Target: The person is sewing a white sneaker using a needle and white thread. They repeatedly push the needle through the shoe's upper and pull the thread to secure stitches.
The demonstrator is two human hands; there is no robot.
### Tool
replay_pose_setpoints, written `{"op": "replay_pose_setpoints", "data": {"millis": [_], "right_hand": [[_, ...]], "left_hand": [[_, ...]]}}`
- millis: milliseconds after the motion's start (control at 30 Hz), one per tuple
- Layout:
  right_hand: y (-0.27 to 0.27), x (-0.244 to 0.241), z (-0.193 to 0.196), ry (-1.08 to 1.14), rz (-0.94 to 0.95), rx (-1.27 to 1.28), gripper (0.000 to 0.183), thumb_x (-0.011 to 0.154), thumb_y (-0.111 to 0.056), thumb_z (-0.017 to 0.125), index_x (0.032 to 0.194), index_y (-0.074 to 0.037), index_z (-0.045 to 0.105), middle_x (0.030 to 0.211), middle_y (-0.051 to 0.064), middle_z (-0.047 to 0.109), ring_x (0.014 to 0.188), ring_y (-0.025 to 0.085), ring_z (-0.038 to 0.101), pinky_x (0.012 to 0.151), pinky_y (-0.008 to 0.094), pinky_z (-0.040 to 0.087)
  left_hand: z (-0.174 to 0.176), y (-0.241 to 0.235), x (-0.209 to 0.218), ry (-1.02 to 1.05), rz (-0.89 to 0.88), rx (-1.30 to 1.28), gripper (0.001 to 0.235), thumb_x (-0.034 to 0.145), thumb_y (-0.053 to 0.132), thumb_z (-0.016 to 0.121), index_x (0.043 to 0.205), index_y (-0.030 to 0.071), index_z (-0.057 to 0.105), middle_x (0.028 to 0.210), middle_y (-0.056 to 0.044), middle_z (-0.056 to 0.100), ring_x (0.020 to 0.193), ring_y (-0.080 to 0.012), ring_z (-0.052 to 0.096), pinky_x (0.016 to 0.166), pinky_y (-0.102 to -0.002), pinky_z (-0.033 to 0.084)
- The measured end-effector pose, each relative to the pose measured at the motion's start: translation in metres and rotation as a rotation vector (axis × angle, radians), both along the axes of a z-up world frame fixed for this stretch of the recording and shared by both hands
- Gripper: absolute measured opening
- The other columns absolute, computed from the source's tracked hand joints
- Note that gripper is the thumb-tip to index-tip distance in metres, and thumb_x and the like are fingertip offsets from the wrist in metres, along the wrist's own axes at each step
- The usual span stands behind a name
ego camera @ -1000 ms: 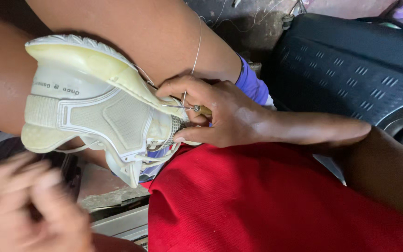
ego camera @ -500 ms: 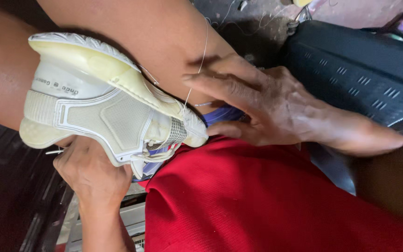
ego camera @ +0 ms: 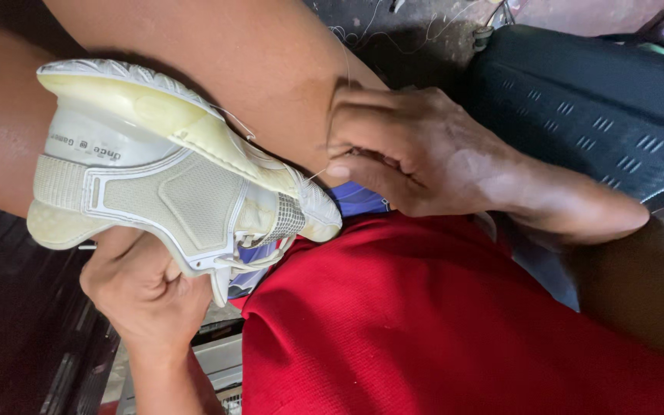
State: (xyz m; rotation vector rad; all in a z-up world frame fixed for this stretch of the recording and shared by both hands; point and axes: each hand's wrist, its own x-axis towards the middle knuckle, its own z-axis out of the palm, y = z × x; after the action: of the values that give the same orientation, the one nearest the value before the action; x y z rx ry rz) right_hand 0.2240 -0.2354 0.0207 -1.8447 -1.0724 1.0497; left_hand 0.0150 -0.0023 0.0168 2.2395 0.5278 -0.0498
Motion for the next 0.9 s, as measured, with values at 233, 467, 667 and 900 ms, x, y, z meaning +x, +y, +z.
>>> {"op": "replay_pose_setpoints", "data": {"millis": [233, 467, 667, 900], "right_hand": [[0.004, -0.011, -0.005, 0.609, -0.275, 0.303, 0.027, 0.119, -0.025, 0.043, 0.101, -0.006, 0.051, 0.123, 0.012, 0.068, 0.071, 0.006, 0.056, 0.065, 0.019, 0.050], [0.024, -0.028, -0.009, 0.729, -0.277, 0.238, 0.027, 0.123, -0.024, 0.042, 0.104, -0.007, 0.050, 0.091, 0.004, 0.065, 0.070, 0.003, 0.058, 0.067, 0.019, 0.051], [0.054, -0.043, -0.014, 0.605, -0.292, 0.181, 0.029, 0.121, -0.024, 0.048, 0.100, -0.005, 0.049, 0.078, -0.002, 0.047, 0.069, 0.002, 0.043, 0.062, 0.021, 0.042], [0.071, -0.051, -0.019, 0.437, -0.505, 0.213, 0.026, 0.118, -0.019, 0.052, 0.096, -0.005, 0.049, 0.075, -0.002, 0.045, 0.070, 0.003, 0.041, 0.062, 0.023, 0.041]], "left_hand": [[0.016, 0.014, 0.014, 0.114, -0.094, -0.200, 0.020, 0.080, 0.011, 0.069, 0.096, 0.000, 0.064, 0.085, -0.015, 0.064, 0.074, -0.0355, 0.063, 0.070, -0.041, 0.048], [0.014, 0.016, 0.022, 0.287, -0.411, 0.105, 0.015, 0.078, 0.017, 0.074, 0.088, 0.005, 0.074, 0.082, -0.017, 0.070, 0.078, -0.0414, 0.067, 0.075, -0.051, 0.052], [0.019, 0.014, 0.036, 0.248, -0.388, 0.082, 0.021, 0.078, 0.027, 0.078, 0.089, 0.009, 0.078, 0.081, -0.015, 0.073, 0.072, -0.0397, 0.068, 0.065, -0.050, 0.051], [0.006, 0.014, 0.033, 0.161, -0.375, 0.030, 0.035, 0.068, 0.034, 0.079, 0.093, 0.010, 0.079, 0.086, -0.013, 0.075, 0.079, -0.0396, 0.069, 0.071, -0.052, 0.051]]}}
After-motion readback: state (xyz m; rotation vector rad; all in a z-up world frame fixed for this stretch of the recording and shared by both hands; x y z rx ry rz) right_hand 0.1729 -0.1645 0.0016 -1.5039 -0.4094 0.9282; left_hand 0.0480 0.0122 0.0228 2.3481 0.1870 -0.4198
